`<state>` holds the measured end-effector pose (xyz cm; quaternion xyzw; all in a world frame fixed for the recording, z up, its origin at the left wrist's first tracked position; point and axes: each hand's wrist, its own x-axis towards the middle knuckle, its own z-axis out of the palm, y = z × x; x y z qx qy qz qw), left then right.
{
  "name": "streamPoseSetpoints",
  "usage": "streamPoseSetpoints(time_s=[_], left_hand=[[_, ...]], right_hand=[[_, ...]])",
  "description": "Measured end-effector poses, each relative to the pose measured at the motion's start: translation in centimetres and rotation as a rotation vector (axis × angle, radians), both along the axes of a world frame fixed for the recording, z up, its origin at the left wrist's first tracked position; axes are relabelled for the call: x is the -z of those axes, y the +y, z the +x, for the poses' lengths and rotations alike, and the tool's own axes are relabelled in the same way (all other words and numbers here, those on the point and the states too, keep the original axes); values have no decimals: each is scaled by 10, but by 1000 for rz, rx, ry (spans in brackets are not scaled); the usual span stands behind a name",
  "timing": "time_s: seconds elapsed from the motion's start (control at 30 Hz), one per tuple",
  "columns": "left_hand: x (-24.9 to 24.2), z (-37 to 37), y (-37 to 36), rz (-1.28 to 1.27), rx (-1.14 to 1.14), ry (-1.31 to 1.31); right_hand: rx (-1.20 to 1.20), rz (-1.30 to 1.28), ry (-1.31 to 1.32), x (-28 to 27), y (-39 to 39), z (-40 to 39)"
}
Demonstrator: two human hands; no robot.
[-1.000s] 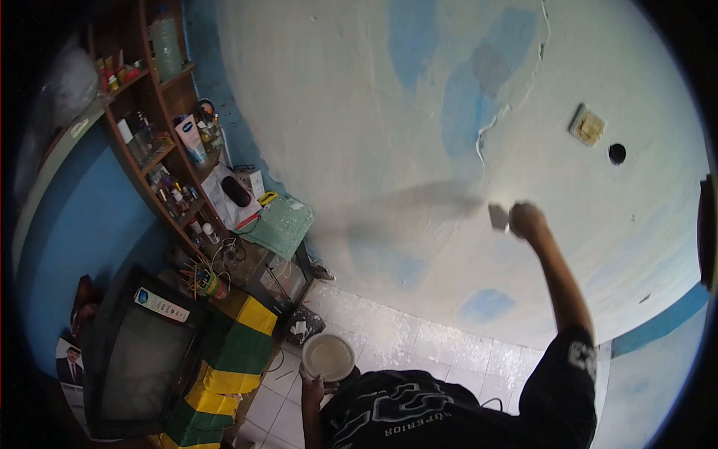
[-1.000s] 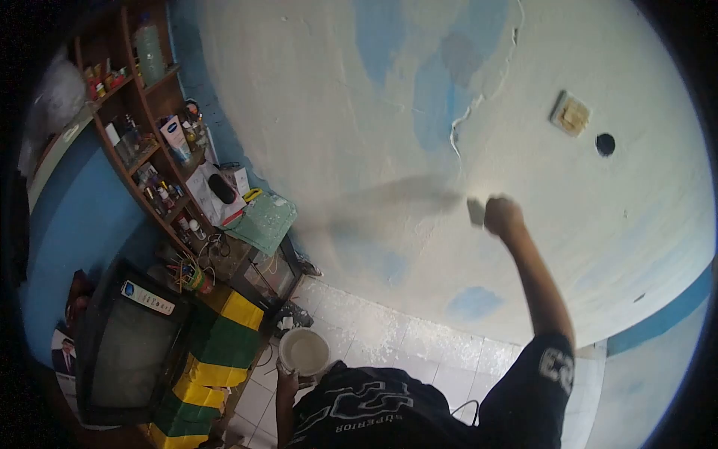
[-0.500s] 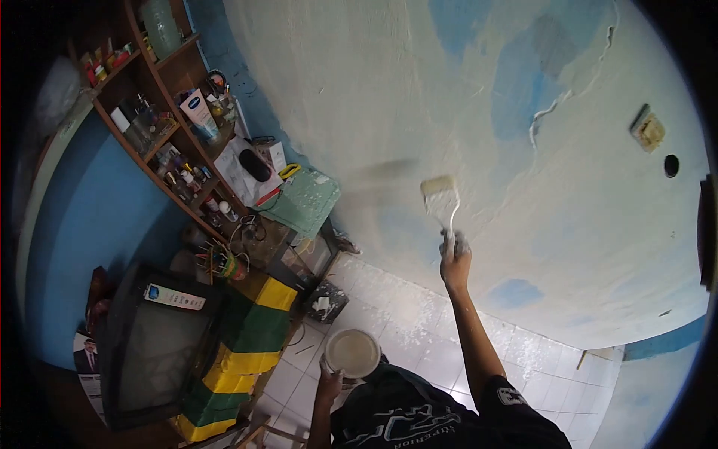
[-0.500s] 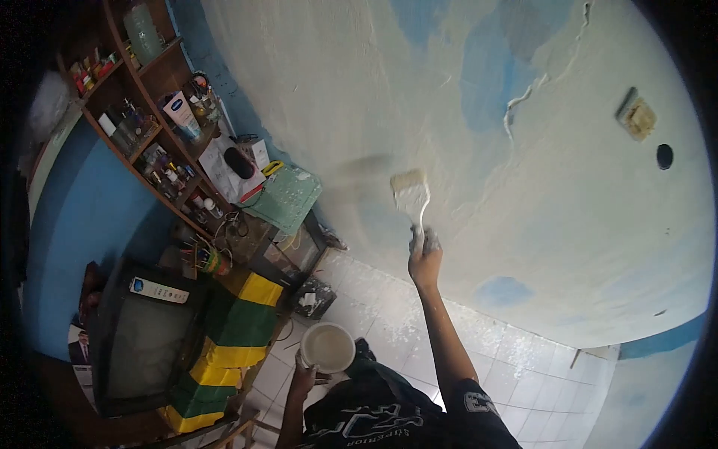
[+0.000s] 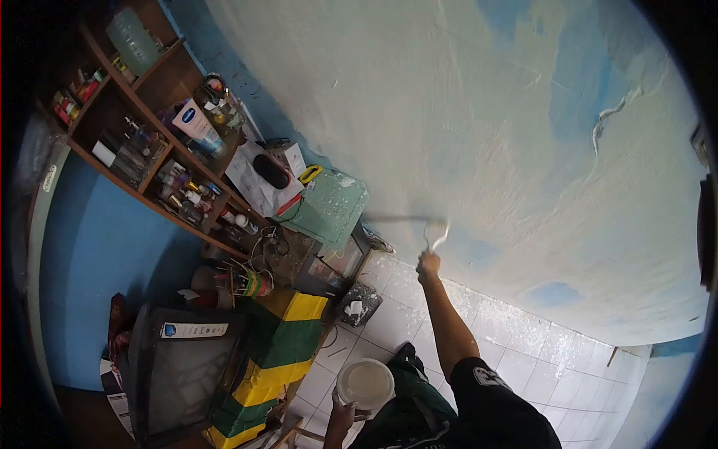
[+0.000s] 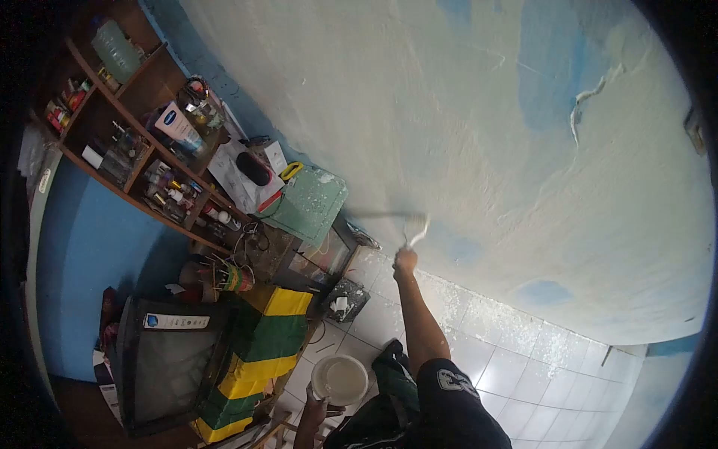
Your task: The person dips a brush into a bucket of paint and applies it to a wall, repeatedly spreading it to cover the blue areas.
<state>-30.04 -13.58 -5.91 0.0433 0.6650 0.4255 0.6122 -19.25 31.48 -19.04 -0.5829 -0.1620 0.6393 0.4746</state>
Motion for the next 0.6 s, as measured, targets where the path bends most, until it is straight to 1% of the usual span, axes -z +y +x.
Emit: streamPoseSetpoints(time_s=[0.03,0.1,0.13,0.17,0.2,0.23,0.27,0.33,0.37,0.43,0.47,0.53,0.57,0.6], left_hand=[[-4,-3,3,-7,-24,-43],[-5,-6,4,-16,-59,-38],[-5,-6,3,-26,-74,-40],[-6,-5,3,-20,-62,-32],[-7,-5,6,-14,-48,-25],[-5,-5,10,-3,-30,-15],[3,-6,10,-13,-50,-56],[6,-4,20,1,-9,-55],[8,-3,23,3,11,-53],[30,-2,21,46,111,54],[37,-2,19,66,161,110],[19,3,36,85,147,33],[10,4,49,98,142,-9],[8,6,58,96,154,-33]], right_hand=[[23,-114,156,16,-3,9],[-19,-18,126,17,-6,22],[-76,133,222,15,-1,32],[-98,139,94,-5,13,32],[-131,107,36,-56,23,29],[-149,167,185,-102,26,29],[-215,169,279,-138,33,31],[-232,248,280,-209,17,28],[-226,334,204,-246,4,25],[-206,507,74,-314,-17,19],[-190,596,19,-338,-21,16],[-143,717,-10,-362,-12,9],[-118,781,-29,-365,-3,7],[-132,757,-12,-354,9,8]])
